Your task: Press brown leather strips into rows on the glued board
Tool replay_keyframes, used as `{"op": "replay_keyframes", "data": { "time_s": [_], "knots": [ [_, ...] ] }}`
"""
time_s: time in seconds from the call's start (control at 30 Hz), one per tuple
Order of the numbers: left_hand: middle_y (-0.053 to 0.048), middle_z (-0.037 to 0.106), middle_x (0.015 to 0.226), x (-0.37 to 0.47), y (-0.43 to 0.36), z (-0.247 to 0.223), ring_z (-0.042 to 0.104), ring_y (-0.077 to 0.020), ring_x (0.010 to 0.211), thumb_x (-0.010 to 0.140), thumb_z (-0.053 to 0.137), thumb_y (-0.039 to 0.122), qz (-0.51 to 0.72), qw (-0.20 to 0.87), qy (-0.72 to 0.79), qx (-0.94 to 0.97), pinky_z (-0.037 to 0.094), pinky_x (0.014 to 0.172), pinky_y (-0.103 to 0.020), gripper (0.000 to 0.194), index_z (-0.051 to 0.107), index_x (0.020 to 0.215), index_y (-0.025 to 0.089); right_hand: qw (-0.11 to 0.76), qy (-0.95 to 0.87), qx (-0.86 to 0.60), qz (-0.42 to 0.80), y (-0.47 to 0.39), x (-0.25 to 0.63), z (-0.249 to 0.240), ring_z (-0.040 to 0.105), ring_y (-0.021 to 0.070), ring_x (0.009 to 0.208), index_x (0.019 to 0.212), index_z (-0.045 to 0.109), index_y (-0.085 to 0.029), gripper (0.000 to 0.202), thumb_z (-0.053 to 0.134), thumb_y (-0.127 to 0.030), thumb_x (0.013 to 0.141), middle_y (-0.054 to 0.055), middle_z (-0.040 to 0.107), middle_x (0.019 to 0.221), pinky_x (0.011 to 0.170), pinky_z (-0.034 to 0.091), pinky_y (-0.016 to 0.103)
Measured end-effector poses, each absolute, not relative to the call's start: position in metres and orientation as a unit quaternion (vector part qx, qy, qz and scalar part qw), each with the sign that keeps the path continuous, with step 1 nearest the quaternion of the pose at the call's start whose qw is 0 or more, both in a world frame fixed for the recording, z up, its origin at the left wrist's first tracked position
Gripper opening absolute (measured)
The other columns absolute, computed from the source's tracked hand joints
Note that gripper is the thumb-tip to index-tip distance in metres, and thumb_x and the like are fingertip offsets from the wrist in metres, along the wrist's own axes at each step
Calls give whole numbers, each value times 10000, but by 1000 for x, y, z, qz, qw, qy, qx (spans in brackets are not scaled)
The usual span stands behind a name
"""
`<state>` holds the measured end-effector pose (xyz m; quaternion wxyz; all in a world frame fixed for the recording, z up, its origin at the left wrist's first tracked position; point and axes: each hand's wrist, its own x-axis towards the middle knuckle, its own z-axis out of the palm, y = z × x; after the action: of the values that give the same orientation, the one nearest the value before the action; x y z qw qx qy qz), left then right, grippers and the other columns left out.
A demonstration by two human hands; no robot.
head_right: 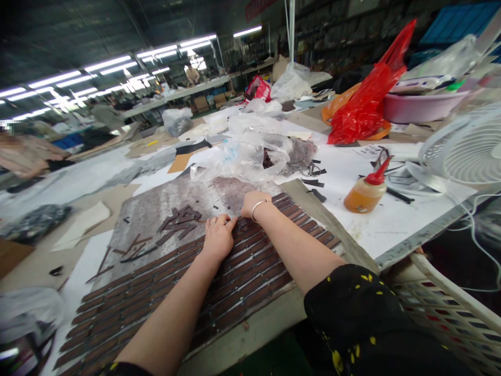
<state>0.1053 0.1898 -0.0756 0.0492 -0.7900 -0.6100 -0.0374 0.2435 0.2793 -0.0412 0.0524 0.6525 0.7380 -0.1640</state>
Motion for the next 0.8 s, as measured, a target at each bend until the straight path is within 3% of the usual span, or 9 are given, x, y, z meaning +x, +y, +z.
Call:
{"op": "replay_keyframes", "data": {
  "time_s": [0.17, 0.37, 0.6, 0.8],
  "knots": [
    [-69, 535, 1093, 106, 189, -77, 444, -275, 1016, 869, 360, 185, -33, 47, -618, -784, 257, 1004, -580, 430, 558, 1220, 334, 65, 745, 644, -161, 283, 246, -37, 614, 289, 968, 1067, 679, -136, 491, 713, -370, 637, 161, 662, 1025, 809, 506, 354],
    [-77, 534, 1078, 109, 188, -79, 450, -278, 1010, 882, 347, 200, -39, 55, -624, -779, 264, 1002, -594, 410, 574, 1202, 316, 59, 747, 648, -136, 283, 257, -25, 615, 270, 977, 1041, 691, -159, 347, 641, -236, 706, 147, 667, 1029, 816, 499, 342],
    [-69, 503, 1155, 110, 188, -80, 435, -276, 1038, 882, 339, 199, -42, 62, -624, -778, 244, 1013, -610, 449, 522, 1257, 366, 63, 750, 642, -147, 274, 260, -22, 625, 263, 934, 1020, 695, -175, 455, 720, -413, 633, 124, 667, 1036, 784, 510, 327],
    [-67, 510, 1134, 109, 186, -80, 426, -280, 1051, 892, 340, 225, -38, 55, -626, -777, 223, 1014, -627, 428, 544, 1230, 391, 76, 747, 641, -156, 280, 256, -25, 627, 263, 918, 1023, 697, -172, 432, 719, -335, 623, 124, 674, 1009, 778, 510, 336]
  ]
}}
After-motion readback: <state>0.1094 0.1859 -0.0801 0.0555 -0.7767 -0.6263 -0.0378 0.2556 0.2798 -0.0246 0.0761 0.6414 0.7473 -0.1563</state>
